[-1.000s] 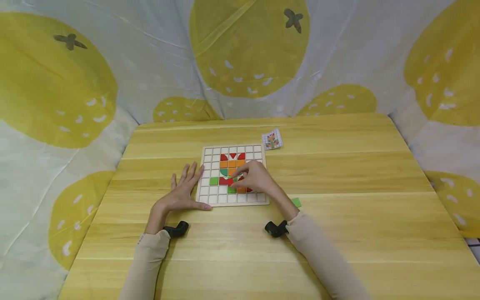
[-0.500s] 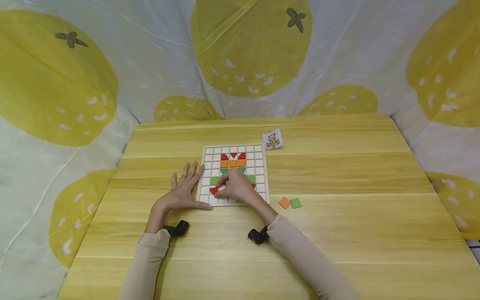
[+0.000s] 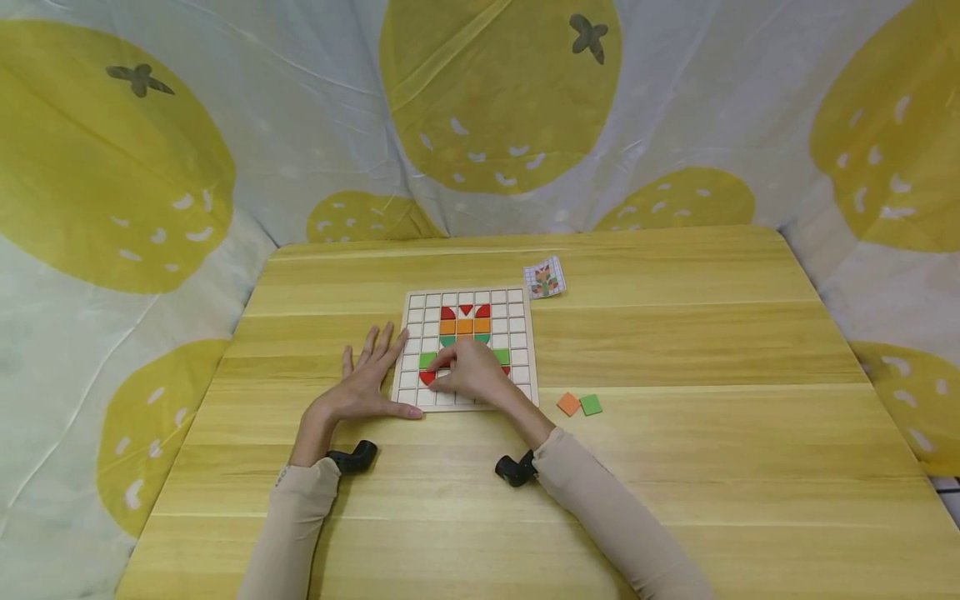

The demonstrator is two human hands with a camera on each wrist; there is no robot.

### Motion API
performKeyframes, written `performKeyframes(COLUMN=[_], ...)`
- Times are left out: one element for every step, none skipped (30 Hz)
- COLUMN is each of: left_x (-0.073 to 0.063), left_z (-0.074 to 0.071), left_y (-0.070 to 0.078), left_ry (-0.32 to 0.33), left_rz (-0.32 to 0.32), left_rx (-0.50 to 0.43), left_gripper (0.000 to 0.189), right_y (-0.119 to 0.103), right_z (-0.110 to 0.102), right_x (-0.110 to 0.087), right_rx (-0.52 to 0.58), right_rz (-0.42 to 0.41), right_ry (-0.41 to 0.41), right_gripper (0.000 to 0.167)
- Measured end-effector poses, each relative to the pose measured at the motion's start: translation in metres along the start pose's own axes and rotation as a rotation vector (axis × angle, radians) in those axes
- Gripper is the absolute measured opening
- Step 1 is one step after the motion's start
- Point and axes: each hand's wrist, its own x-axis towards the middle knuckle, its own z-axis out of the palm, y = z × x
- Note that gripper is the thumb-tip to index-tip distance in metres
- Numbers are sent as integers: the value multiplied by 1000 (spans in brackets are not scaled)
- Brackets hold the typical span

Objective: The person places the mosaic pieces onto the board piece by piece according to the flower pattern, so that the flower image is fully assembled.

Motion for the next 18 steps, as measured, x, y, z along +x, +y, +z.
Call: performKeyframes(left_x=[0, 0, 0, 0, 0, 0, 0, 0, 0, 0, 0, 0, -1, -1, -1, -1, -1, 0], left_z=[0, 0, 0, 0, 0, 0, 0, 0, 0, 0, 0, 0, 0, 0, 0, -1, -1, 0], left_y=[0, 0, 0, 0, 0, 0, 0, 0, 0, 0, 0, 0, 0, 0, 0, 0, 0, 0], left_ry=[1, 0, 1, 1, 2, 2, 2, 1, 1, 0, -1, -2, -3, -4, -4, -4, -2, -1], left_rz=[0, 1, 1, 1, 2, 1, 2, 2, 1, 0, -1, -2, -4, -5, -5, -4, -2, 0], left_rx=[-1, -2, -2, -2, -2, -3, -4, -4, -3, -3, -2, -2, 0, 1, 0, -1, -1, -3], left_gripper=[137, 137, 137, 137, 137, 137, 137, 137, 137, 137, 137, 137, 137, 137, 137, 137, 137, 137], right_y=[0, 0, 0, 0, 0, 1, 1, 1, 1, 1, 1, 1, 0, 0, 1, 0, 0, 0], right_z=[0, 1, 1, 1, 1, 2, 2, 3, 3, 4, 5, 5, 5, 5, 5, 5, 5, 4], right_x=[0, 1, 1, 2, 2, 3, 3, 3, 3, 3, 3, 3, 3, 2, 2, 2, 1, 1], right_rx=[-4, -8, -9, -10, -12, -17, -19, -23, -25, -24, -22, -17, -9, -3, 6, 12, 16, 19], right_rz=[0, 0, 2, 3, 5, 9, 13, 12, 9, 4, -3, -11, -18, -25, -28, -29, -29, -25], right_ry=[5, 10, 13, 17, 19, 21, 25, 27, 27, 26, 24, 23, 20, 15, 11, 12, 12, 14], right_gripper=[18, 18, 18, 17, 18, 18, 18, 18, 18, 18, 18, 18, 18, 18, 18, 18, 18, 18])
